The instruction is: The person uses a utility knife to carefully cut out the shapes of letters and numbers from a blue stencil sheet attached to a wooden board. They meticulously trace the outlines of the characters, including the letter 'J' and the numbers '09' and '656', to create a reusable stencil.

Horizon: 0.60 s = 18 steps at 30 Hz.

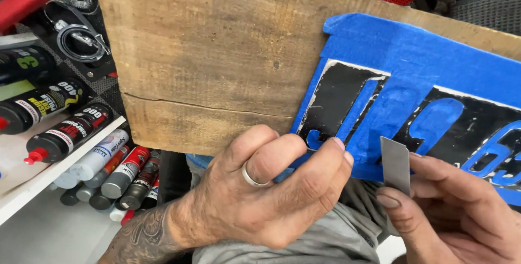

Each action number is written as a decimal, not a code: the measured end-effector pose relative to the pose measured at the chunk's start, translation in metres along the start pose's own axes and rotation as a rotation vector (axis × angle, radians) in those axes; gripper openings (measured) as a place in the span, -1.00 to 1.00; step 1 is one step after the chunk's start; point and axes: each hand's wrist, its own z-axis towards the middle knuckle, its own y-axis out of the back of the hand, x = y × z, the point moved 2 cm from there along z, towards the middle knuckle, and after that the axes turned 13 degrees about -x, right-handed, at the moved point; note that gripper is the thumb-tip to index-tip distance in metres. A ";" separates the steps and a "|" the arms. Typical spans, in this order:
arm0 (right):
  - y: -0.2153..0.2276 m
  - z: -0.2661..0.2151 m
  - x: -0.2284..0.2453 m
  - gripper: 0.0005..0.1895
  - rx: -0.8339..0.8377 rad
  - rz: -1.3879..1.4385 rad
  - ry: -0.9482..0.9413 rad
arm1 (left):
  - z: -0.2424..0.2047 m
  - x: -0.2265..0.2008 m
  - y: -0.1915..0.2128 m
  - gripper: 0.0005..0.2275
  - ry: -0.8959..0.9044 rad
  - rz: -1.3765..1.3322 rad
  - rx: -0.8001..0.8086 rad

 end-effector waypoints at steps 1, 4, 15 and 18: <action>0.001 0.001 0.001 -0.47 -0.014 0.010 0.003 | 0.001 0.000 0.000 -0.86 0.007 -0.004 -0.003; 0.003 -0.001 -0.004 -0.50 -0.073 0.034 -0.037 | 0.004 -0.002 0.001 -0.87 0.021 -0.002 -0.024; 0.034 0.046 -0.106 -0.60 -0.087 0.168 -0.075 | 0.013 -0.009 -0.005 -0.85 0.079 0.030 0.051; 0.059 0.078 -0.184 -0.49 0.094 0.168 0.112 | 0.017 -0.010 -0.009 -0.79 0.109 0.094 0.056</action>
